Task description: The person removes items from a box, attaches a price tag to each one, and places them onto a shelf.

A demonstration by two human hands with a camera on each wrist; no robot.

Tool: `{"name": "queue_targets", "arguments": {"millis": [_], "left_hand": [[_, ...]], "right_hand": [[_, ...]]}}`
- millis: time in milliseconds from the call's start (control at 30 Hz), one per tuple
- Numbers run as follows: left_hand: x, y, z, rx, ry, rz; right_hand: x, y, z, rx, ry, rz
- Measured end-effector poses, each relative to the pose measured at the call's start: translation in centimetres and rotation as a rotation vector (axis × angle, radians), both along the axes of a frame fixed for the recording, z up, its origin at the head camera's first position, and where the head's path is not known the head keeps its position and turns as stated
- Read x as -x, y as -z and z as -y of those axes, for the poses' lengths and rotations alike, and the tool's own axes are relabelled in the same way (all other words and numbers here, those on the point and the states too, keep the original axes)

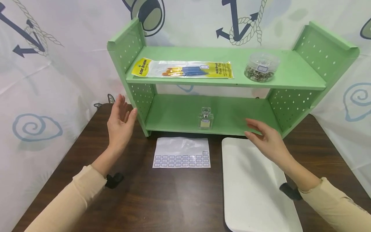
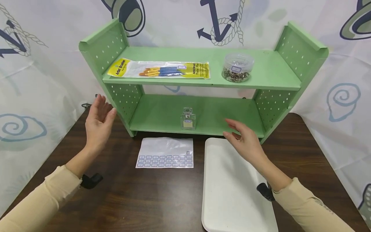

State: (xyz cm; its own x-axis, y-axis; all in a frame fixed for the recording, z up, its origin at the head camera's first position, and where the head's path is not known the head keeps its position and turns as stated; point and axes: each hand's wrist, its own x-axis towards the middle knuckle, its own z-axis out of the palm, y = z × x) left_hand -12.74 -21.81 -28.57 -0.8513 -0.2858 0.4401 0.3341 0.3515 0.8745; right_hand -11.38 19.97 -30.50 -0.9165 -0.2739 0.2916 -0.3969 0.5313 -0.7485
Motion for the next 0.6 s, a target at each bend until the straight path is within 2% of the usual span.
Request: {"name": "queue_targets", "arguments": {"millis": [133, 233, 300, 400, 467, 600], "left_hand": [[-1.0, -0.2, 1.4, -0.019, 0.003, -0.151], [-2.1, -0.9, 1.5, -0.038, 0.032, -0.306], [-2.8, -1.5, 1.2, -0.033, 0.073, -0.403], [-3.4, -2.2, 0.4, 0.074, 0.134, -0.512], [-3.6, -2.6, -0.3, 0.164, 0.199, -0.566], [-3.6, -3.1, -1.7, 0.405, 0.337, -0.597]], "right_hand": [[-1.7, -0.5, -2.4, -0.039, 0.038, -0.177], [-2.6, -1.2, -3.8, -0.054, 0.057, -0.286], [-3.1, -1.8, -4.4, -0.070, 0.067, -0.330], [-3.7, -2.5, -4.9, -0.120, 0.075, -0.375], [-3.9, -3.0, -5.0, -0.165, 0.073, -0.396], [-4.1, -3.3, -4.7, -0.238, 0.011, -0.434]]}}
